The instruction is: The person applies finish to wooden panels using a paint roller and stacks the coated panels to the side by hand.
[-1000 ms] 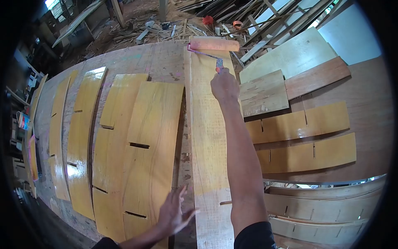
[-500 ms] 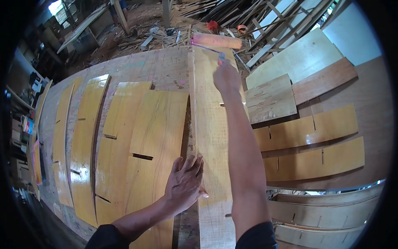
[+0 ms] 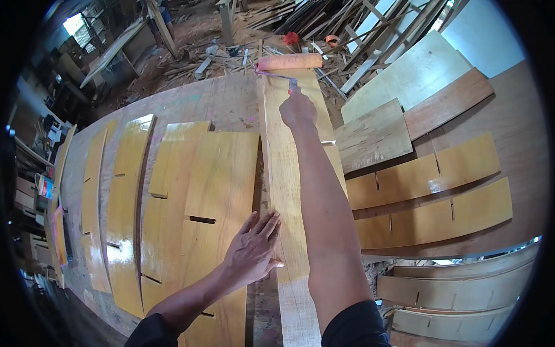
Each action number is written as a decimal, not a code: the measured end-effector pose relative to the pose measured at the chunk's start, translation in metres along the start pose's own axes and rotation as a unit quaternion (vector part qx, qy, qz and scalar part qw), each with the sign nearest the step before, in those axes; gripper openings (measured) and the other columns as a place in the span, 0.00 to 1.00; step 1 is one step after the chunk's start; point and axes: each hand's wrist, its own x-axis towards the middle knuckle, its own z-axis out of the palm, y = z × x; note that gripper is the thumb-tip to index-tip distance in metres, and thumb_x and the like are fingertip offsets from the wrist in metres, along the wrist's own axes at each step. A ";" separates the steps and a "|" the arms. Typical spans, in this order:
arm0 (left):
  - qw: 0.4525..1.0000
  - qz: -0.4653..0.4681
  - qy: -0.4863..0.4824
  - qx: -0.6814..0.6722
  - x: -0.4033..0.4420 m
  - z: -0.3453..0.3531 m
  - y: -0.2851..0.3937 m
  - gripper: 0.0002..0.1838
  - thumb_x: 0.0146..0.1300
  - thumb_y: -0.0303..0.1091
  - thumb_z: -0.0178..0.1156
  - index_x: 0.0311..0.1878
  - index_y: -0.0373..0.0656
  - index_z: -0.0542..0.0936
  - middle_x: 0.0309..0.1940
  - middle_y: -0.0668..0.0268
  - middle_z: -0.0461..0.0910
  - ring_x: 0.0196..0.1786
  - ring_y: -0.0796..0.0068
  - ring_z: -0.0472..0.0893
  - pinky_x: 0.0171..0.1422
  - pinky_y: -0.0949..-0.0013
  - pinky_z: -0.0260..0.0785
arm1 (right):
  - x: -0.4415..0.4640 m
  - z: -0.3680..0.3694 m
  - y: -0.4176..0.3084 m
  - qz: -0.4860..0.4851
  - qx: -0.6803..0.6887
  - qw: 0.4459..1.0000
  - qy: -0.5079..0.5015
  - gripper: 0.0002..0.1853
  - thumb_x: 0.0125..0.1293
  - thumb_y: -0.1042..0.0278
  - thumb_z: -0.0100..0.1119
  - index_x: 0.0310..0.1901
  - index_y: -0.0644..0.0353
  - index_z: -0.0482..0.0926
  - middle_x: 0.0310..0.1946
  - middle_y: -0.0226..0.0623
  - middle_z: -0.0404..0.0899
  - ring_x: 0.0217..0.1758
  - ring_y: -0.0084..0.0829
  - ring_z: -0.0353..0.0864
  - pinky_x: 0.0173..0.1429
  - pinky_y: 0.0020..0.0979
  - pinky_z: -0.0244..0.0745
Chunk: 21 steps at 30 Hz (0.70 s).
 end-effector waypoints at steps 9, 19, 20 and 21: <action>0.995 -0.021 0.092 -0.034 -0.006 0.026 0.003 0.48 0.57 0.50 0.76 0.72 0.27 0.70 0.76 0.48 0.67 0.83 0.50 0.61 0.88 0.45 0.50 | -0.235 -0.082 0.028 0.001 -0.041 0.999 -0.032 0.30 0.76 0.64 0.57 0.77 0.47 0.64 0.43 0.61 0.85 0.44 0.64 0.86 0.47 0.61 0.80; 0.963 -0.063 0.246 -0.085 -0.039 0.052 0.023 0.35 0.57 0.48 0.76 0.64 0.36 0.80 0.65 0.55 0.79 0.70 0.50 0.73 0.74 0.49 0.62 | -0.279 -0.110 0.033 -0.012 -0.038 0.998 -0.042 0.29 0.75 0.66 0.57 0.75 0.55 0.65 0.43 0.59 0.86 0.45 0.63 0.86 0.48 0.59 0.80; 0.965 -0.057 0.243 -0.080 -0.041 0.054 0.024 0.35 0.57 0.48 0.76 0.64 0.36 0.80 0.65 0.55 0.79 0.70 0.50 0.73 0.74 0.49 0.62 | -0.277 -0.106 0.035 -0.007 -0.032 0.999 -0.038 0.29 0.75 0.66 0.57 0.75 0.55 0.65 0.43 0.59 0.86 0.45 0.63 0.86 0.48 0.59 0.80; 0.965 -0.061 0.240 -0.092 -0.045 0.053 0.026 0.34 0.58 0.47 0.75 0.63 0.37 0.80 0.65 0.55 0.80 0.70 0.51 0.74 0.74 0.50 0.62 | -0.278 -0.106 0.034 0.003 -0.045 0.998 -0.035 0.29 0.75 0.65 0.57 0.74 0.55 0.65 0.41 0.60 0.86 0.44 0.63 0.86 0.47 0.60 0.80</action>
